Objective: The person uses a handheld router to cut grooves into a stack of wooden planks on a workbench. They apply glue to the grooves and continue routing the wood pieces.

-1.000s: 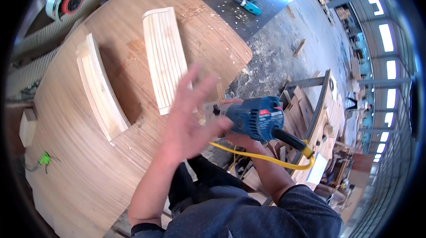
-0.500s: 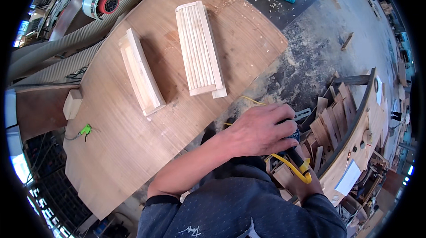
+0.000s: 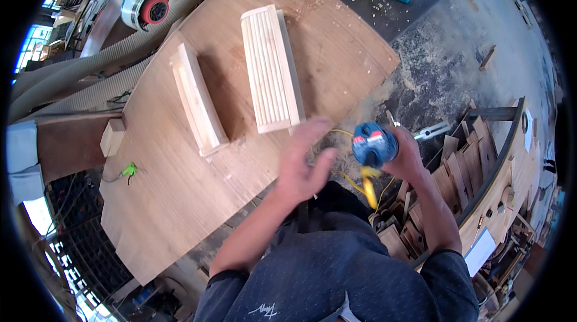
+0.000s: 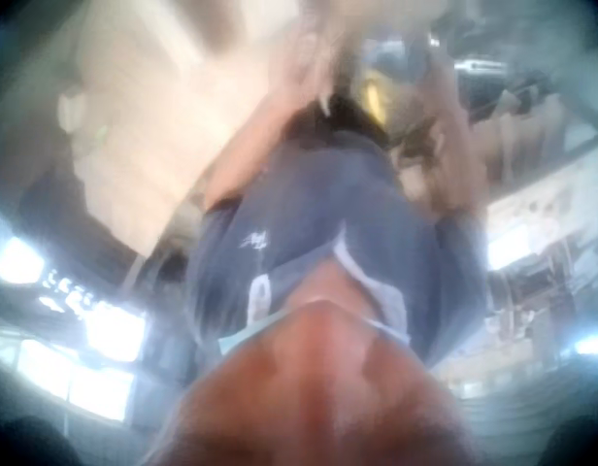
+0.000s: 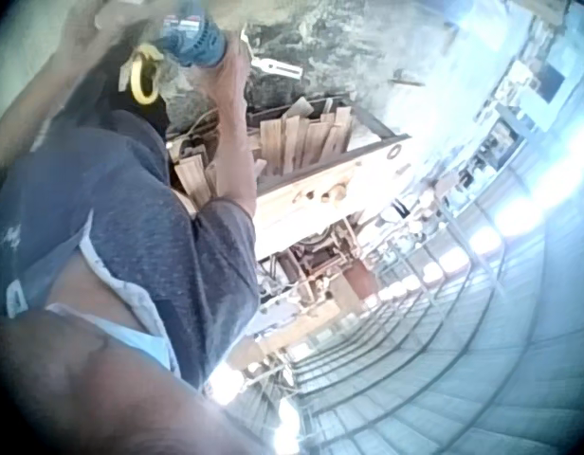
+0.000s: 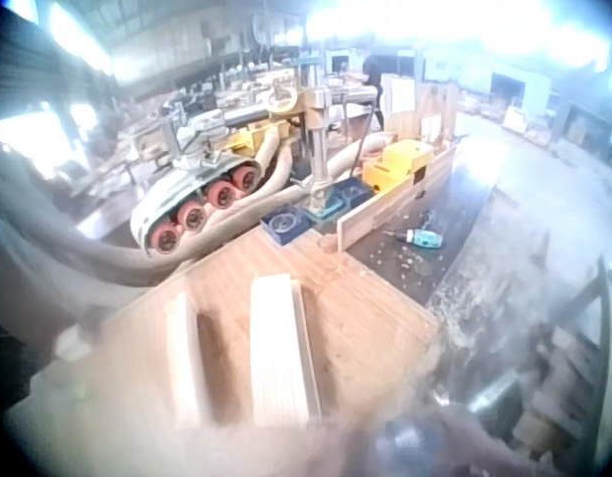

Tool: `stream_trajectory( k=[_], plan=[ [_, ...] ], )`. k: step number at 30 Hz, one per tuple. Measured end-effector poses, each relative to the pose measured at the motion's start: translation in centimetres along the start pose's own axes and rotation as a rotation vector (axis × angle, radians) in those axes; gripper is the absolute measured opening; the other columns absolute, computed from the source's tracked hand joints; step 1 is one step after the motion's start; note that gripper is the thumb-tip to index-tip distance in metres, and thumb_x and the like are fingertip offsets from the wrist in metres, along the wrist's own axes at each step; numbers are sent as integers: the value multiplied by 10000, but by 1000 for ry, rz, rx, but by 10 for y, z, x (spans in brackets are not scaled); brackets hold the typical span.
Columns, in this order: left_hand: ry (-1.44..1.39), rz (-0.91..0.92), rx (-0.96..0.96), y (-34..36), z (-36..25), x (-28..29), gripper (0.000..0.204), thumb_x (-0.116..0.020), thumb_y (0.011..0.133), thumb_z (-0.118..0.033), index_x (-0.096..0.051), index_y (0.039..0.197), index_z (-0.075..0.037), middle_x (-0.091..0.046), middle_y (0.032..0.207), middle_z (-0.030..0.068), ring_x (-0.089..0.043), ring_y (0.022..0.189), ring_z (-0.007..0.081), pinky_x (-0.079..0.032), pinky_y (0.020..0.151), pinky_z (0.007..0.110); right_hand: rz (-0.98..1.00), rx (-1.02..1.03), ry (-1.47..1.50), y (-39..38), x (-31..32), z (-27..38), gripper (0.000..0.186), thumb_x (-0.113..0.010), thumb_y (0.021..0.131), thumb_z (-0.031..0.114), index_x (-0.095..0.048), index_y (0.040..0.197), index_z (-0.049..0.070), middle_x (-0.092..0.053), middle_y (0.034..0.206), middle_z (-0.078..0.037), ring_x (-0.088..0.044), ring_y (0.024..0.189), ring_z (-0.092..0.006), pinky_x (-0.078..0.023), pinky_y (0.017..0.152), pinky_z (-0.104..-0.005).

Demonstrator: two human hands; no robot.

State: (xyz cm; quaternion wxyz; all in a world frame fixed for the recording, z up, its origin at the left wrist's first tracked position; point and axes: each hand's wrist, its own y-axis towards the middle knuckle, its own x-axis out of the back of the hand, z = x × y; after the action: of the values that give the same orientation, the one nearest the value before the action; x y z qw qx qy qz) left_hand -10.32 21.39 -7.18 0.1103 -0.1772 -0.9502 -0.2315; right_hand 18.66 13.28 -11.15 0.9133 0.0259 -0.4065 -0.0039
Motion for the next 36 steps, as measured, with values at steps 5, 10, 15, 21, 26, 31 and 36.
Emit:
stream_trajectory(
  k=[5,10,15,21,26,31,36],
  plan=[
    [359,-125,481,3,84,52,778,-794,911,-196,-365,1499,77,-379,1554,274,-475,1379,361,-410,1167,446,-12,37,-359,85,14,-46,630,-871,608,173,-636,1187,94,-697,1080,-114,-650,1085,-370,-466,1048,-481],
    [469,-14,713,58,120,62,1124,-897,779,-382,-245,1564,88,-264,1567,376,-387,1443,486,-374,1209,476,97,58,-645,191,14,-70,583,-848,626,162,-636,1165,101,-693,1090,-132,-649,1083,-346,-437,1095,-479],
    [527,103,824,105,138,50,1333,-935,705,-466,-125,1602,96,-193,1588,423,-297,1499,520,-345,1238,469,203,53,-867,267,-3,-93,596,-859,654,172,-619,1195,108,-674,1176,-95,-620,1176,-303,-401,1158,-461],
    [544,189,942,121,152,52,1467,-957,664,-468,16,1616,78,-123,1601,439,-289,1495,539,-352,1234,494,162,164,-939,305,-30,-110,488,-768,758,102,-606,1218,116,-654,1177,-77,-601,1213,-283,-354,1203,-507],
    [448,106,1007,132,148,53,1378,-945,680,-356,-29,1654,-24,-137,1610,401,-335,1463,544,-366,1217,512,149,154,-1013,312,-46,-111,399,-627,886,62,-592,1280,104,-609,1249,-91,-538,1313,-276,-268,1265,-537],
    [329,25,1003,134,143,62,1367,-926,653,-279,-36,1643,32,-265,1564,335,-407,1432,425,-407,1197,461,146,137,-984,308,-43,-104,487,-624,894,62,-559,1375,103,-560,1342,-108,-456,1415,-295,-223,1283,-552],
    [113,-114,860,124,161,93,1293,-895,672,-236,-89,1636,69,-377,1582,276,-425,1461,357,-372,1217,425,167,63,-864,299,-37,-63,617,-692,841,42,-532,1433,109,-482,1472,-130,-387,1471,-305,-205,1281,-559]
  ],
)
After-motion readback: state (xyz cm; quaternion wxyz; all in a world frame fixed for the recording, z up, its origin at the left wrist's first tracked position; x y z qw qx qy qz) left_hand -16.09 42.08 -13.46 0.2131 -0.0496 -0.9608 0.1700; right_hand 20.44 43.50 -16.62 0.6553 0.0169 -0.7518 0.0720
